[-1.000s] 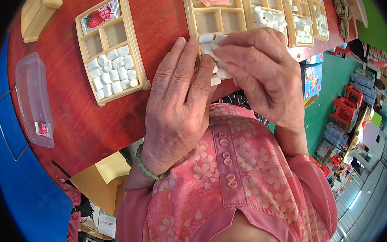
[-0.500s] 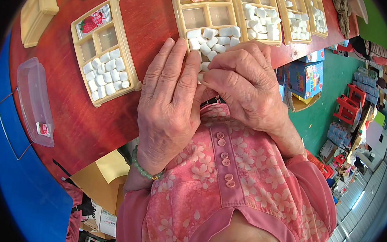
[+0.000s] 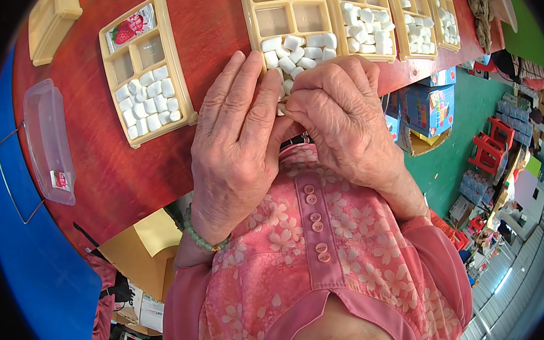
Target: Arranging small white cubes into partitioned wooden boxes.
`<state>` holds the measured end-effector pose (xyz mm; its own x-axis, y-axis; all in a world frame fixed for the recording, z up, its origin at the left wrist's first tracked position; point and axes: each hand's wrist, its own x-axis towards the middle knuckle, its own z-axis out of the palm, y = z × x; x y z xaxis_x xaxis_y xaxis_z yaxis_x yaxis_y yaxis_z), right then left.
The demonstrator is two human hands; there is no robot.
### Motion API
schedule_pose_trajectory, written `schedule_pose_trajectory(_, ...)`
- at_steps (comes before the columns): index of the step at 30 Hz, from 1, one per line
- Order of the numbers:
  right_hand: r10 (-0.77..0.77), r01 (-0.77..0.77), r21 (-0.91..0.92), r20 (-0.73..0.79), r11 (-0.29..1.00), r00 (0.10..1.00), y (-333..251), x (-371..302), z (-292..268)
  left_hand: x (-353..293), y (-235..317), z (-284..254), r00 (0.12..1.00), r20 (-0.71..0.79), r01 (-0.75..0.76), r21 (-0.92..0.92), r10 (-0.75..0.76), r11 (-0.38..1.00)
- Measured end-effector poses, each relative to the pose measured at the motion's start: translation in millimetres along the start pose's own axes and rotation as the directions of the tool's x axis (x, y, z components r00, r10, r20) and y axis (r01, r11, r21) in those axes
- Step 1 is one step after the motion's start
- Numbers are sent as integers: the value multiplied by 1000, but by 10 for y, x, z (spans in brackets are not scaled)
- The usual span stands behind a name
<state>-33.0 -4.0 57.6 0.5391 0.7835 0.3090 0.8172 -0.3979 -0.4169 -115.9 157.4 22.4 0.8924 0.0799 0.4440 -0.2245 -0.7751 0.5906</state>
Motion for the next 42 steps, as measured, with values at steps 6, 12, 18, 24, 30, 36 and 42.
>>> schedule_pose_trajectory(6, 111, -100, 118, -90, 988, 990, -10, 62, -115, 11, 15, -16, 1000, -1, 29, -63, -29, 998)
schedule_pose_trajectory(12, 122, -121, 14, -124, 993, 985, 94, 185, -57, 16, 19, -14, 1000, 10, 20, -28, -20, 999)
schedule_pose_trajectory(18, 119, -121, -12, -108, 993, 987, 61, 212, -39, 9, 32, -17, 999, 36, 14, 21, -14, 1000)
schedule_pose_trajectory(24, 160, -162, -43, -48, 986, 986, 8, 244, -68, 12, 34, -16, 999, 43, -9, 53, 7, 999)
schedule_pose_trajectory(30, 220, -222, -72, -35, 972, 975, -35, 271, -31, 5, 35, -14, 998, 57, -24, 87, 19, 996)
schedule_pose_trajectory(36, 239, -241, -4, -87, 971, 967, -16, 247, 28, 9, 39, -18, 998, 66, -31, 93, 25, 995)
schedule_pose_trajectory(42, 261, -262, 9, -116, 965, 958, -31, 241, 66, 13, 38, -9, 997, 71, -40, 109, 33, 993)
